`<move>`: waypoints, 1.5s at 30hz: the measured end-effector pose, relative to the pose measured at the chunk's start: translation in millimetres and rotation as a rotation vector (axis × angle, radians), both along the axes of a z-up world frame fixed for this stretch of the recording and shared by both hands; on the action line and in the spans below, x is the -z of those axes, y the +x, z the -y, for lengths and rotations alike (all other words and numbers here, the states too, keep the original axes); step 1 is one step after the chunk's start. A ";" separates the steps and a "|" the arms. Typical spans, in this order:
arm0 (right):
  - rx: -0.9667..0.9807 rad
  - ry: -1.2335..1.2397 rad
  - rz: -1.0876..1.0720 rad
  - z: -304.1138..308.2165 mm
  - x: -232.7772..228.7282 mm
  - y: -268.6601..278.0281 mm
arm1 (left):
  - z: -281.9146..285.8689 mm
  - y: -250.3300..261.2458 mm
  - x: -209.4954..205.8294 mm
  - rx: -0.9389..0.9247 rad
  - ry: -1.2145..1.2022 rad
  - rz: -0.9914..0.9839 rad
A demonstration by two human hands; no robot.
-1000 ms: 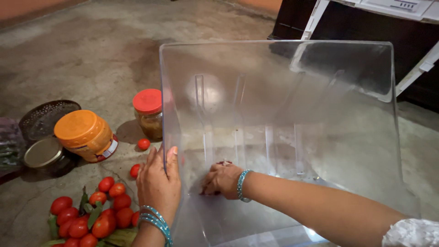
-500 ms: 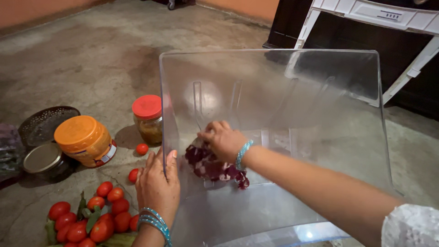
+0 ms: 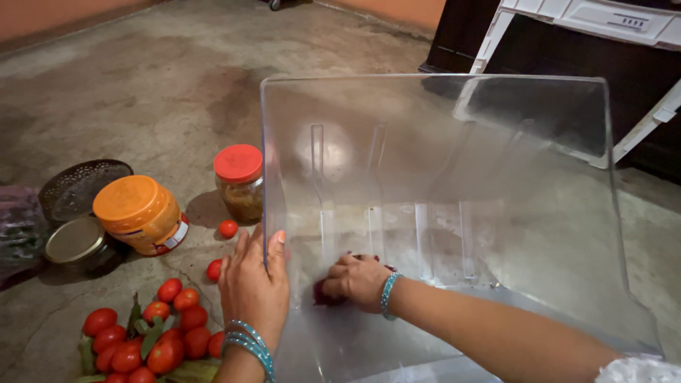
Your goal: The person wipes a clear plastic surface with a maroon cloth, repeatedly rubbing and folding the cloth to clean different areas. A small metal bowl with white powder and several jars are visible nearby.
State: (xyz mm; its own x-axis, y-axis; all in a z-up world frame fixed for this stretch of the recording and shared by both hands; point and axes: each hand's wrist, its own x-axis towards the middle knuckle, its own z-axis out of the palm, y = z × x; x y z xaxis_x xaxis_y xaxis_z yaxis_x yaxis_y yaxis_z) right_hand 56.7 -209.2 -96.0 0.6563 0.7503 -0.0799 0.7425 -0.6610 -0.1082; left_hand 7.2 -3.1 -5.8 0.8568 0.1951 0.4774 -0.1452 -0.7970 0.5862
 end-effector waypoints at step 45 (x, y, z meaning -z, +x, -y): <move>-0.151 0.196 -0.279 22.5 -130.6 -125.8 | -4.1 -1.4 -9.9 -0.095 0.157 -0.062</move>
State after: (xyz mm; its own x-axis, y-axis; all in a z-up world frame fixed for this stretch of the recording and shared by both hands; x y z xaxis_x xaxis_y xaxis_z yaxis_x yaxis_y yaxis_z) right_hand -69.1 -231.7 34.6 0.5100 0.8559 -0.0857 0.7541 -0.4928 -0.4341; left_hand 5.8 1.1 4.1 0.8666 0.2041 0.4553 -0.0320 -0.8879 0.4589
